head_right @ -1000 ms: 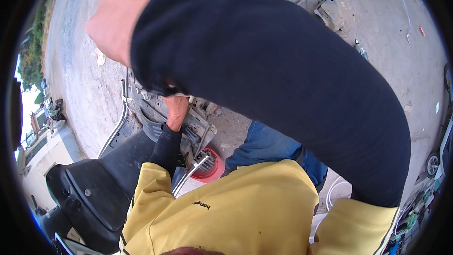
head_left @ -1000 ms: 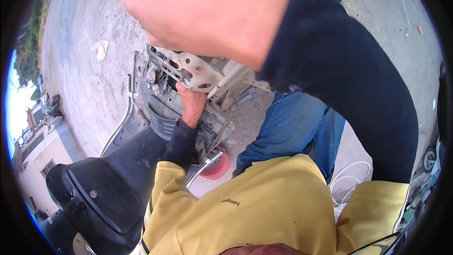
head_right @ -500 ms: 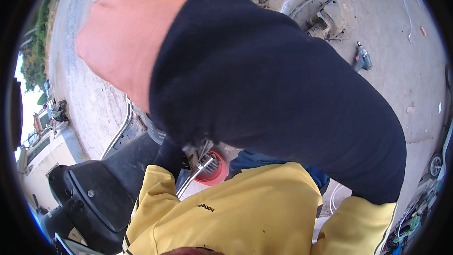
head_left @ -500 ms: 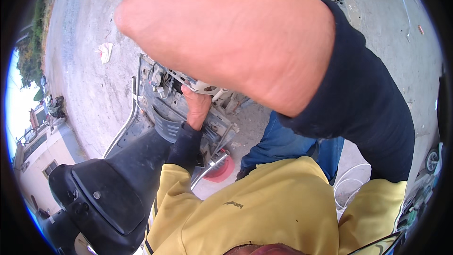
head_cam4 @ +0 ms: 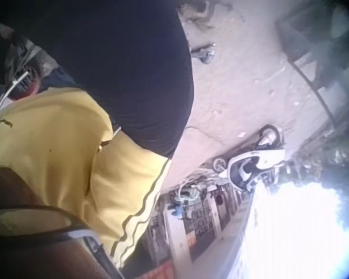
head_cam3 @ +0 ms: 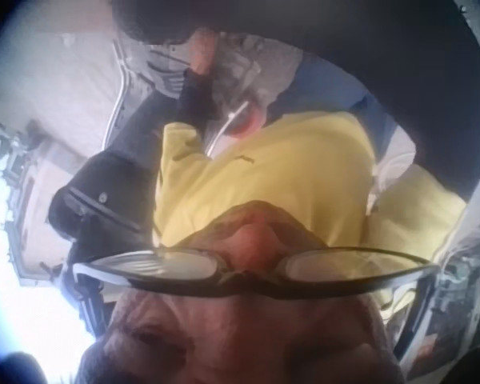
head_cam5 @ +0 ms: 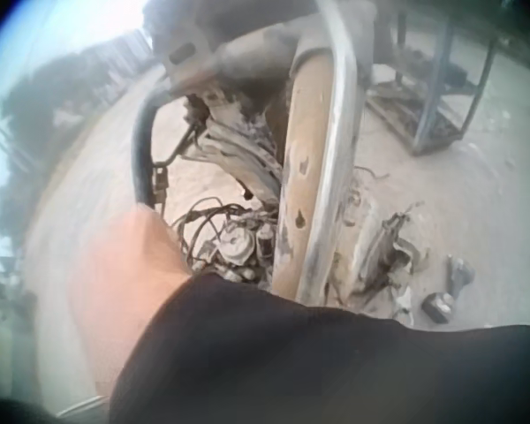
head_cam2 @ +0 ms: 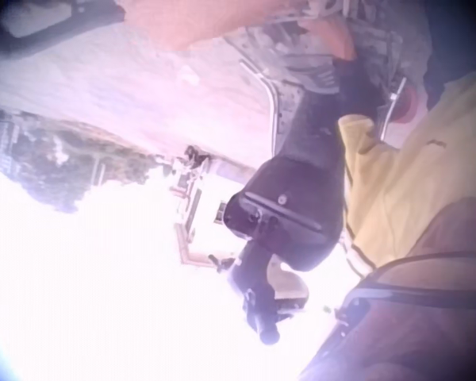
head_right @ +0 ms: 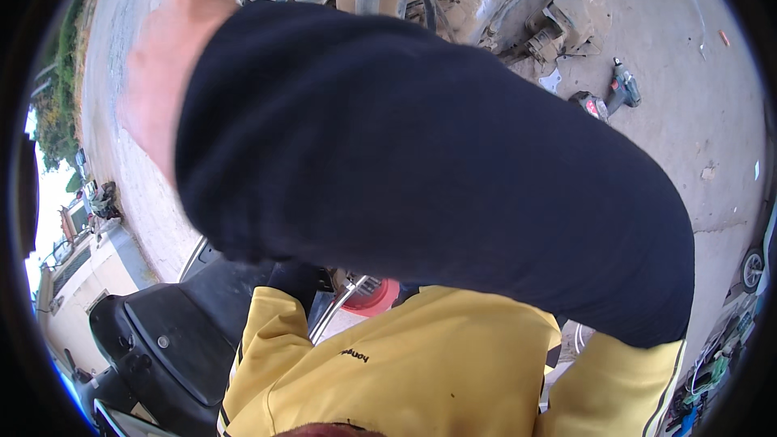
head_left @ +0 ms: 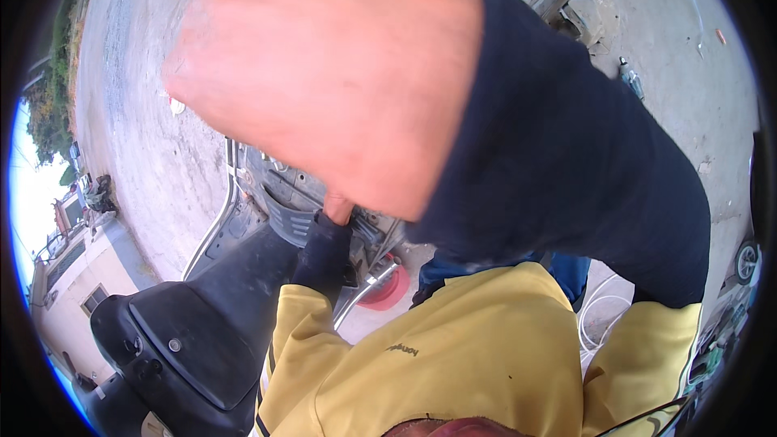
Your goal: The person uses a wrench and screwdriver to remove a bolt and a sprocket from the motorcycle's engine area. They then inspect the removed sprocket and wipe it with a cloth.
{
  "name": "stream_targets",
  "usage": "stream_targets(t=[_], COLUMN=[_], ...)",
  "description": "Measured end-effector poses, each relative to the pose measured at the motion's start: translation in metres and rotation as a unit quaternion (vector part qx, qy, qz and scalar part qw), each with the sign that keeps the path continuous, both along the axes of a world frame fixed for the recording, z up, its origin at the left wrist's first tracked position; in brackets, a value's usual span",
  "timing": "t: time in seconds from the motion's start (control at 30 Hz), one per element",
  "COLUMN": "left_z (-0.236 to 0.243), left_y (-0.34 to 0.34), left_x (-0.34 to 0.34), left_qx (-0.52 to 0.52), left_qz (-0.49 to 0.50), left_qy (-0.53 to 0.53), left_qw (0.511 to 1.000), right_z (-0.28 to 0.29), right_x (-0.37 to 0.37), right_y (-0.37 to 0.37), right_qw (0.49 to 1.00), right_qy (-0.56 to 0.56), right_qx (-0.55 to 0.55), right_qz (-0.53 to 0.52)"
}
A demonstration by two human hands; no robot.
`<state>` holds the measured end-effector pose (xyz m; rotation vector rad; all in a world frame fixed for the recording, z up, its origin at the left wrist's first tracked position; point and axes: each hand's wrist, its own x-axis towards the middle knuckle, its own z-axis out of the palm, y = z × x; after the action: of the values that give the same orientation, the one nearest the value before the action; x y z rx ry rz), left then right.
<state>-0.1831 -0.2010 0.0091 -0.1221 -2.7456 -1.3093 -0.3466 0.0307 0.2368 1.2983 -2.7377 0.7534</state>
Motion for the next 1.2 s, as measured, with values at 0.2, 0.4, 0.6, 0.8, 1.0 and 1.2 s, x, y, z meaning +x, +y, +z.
stream_targets(t=[0.2, 0.4, 0.6, 0.8, 1.0, 1.2], left_z=[-0.005, -0.006, -0.008, -0.026, -0.008, -0.007], left_y=[0.007, 0.002, 0.011, -0.006, 0.006, 0.009], left_x=[-0.005, -0.010, -0.010, 0.002, 0.002, -0.011], left_qx=[0.013, -0.006, -0.050, 0.035, -0.158, -0.084], left_qz=[-0.003, -0.004, -0.001, 0.018, -0.071, -0.032], left_qy=[0.000, 0.012, 0.032, 0.007, 0.059, 0.047], left_qw=[1.000, 1.000, 0.998, 0.999, 0.983, 0.995], right_z=[0.000, -0.004, 0.001, -0.004, 0.014, 0.034], right_x=[0.002, -0.004, -0.005, 0.013, 0.027, 0.054], right_y=[0.008, -0.002, 0.002, 0.013, 0.043, 0.085], right_qw=[1.000, 1.000, 0.998, 1.000, 1.000, 0.999], right_qy=[-0.002, 0.004, -0.015, 0.001, 0.012, 0.032], right_qx=[0.012, 0.011, 0.044, 0.011, 0.017, -0.007], right_qz=[-0.010, -0.013, -0.048, 0.002, -0.015, -0.043])
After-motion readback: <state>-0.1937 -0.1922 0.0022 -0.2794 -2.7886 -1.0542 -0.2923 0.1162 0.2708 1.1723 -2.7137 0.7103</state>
